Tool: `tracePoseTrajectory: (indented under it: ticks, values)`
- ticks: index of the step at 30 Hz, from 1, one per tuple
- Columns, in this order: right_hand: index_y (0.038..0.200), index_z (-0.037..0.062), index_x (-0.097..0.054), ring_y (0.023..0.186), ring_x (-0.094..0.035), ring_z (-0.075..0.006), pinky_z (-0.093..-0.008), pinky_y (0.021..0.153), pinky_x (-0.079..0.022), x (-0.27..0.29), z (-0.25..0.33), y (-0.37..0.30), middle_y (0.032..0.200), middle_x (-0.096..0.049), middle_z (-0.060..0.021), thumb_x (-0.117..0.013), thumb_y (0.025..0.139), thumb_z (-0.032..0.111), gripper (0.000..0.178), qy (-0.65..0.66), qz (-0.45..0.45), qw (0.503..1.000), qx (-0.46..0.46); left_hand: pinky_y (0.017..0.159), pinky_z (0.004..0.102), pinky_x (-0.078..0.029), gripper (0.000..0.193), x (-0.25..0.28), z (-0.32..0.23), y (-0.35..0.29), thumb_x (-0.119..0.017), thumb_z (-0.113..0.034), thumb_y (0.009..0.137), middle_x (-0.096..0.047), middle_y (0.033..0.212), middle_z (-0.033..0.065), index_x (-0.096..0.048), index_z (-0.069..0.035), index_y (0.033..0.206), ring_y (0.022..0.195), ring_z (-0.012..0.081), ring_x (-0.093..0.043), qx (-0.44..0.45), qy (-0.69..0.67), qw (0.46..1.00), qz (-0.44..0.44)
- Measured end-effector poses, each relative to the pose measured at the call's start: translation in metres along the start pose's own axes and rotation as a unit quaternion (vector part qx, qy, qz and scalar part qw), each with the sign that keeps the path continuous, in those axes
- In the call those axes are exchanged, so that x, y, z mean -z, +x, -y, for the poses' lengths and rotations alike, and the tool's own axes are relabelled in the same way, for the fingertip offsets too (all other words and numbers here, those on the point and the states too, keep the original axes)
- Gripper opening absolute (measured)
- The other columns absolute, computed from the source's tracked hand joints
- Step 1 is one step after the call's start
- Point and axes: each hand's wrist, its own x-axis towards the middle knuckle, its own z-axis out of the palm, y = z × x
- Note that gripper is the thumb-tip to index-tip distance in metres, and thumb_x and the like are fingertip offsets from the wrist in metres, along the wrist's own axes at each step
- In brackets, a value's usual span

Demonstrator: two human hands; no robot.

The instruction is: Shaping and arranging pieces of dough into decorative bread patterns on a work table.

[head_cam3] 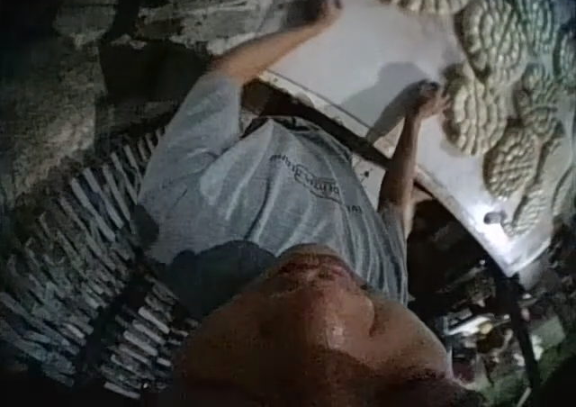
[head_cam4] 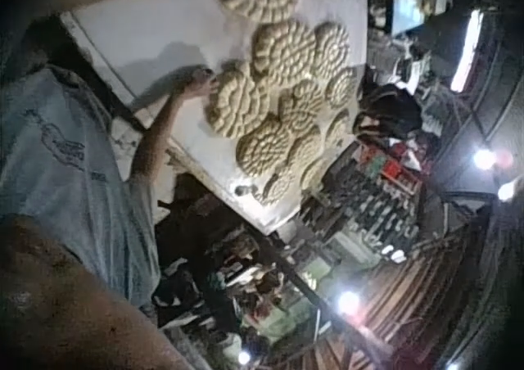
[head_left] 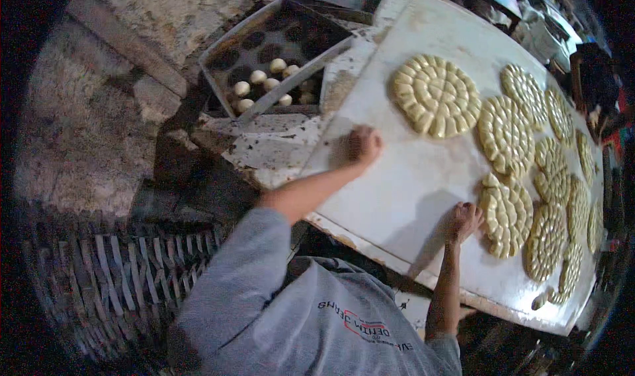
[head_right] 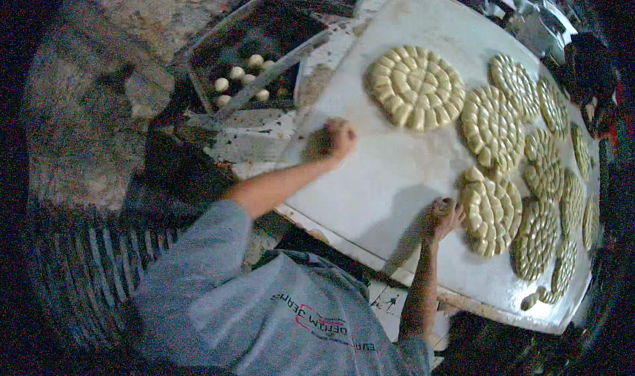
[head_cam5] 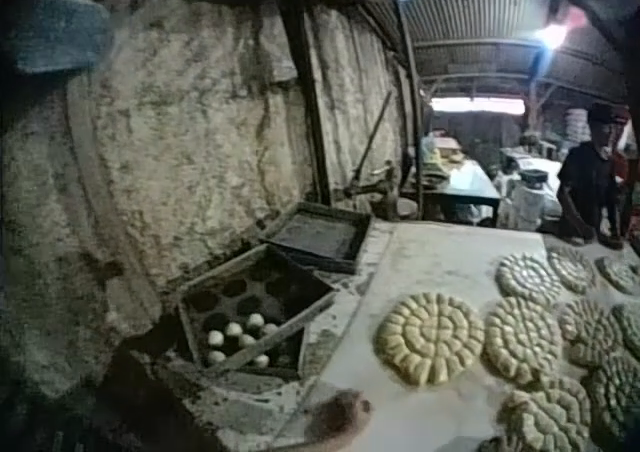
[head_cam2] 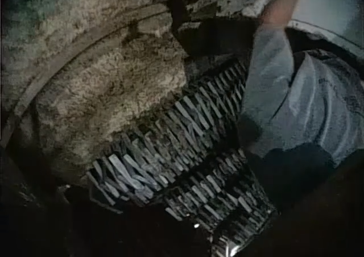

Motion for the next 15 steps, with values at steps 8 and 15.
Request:
tracePoseTrajectory:
  ticks: [8,15]
  values:
    - [0.087,0.0033,-0.057,0.101,-0.046,-0.0297,-0.0425,0.089,-0.034,0.009,0.057,-0.059,0.095,-0.055,-0.0105,-0.059,0.070,0.016,0.021,-0.119,0.097,0.985,-0.073,0.085,0.0417,-0.043,0.039,0.082,-0.064,-0.029,-0.057,-0.016,0.068,-0.049,0.117,0.0211,-0.058,0.000,0.103,0.105,0.0365,-0.049,-0.118,-0.054,0.859,0.496]
    - [0.109,0.0017,-0.051,0.086,-0.055,-0.0299,-0.0366,0.074,-0.046,0.040,0.103,-0.077,0.091,-0.054,-0.0168,-0.058,0.075,0.011,0.036,0.187,0.213,0.877,-0.388,0.076,0.0291,-0.046,0.022,0.238,0.082,0.158,-0.066,-0.012,0.073,-0.062,0.091,0.0071,-0.060,-0.003,0.092,0.087,0.0144,-0.057,-0.008,-0.352,0.887,0.299]
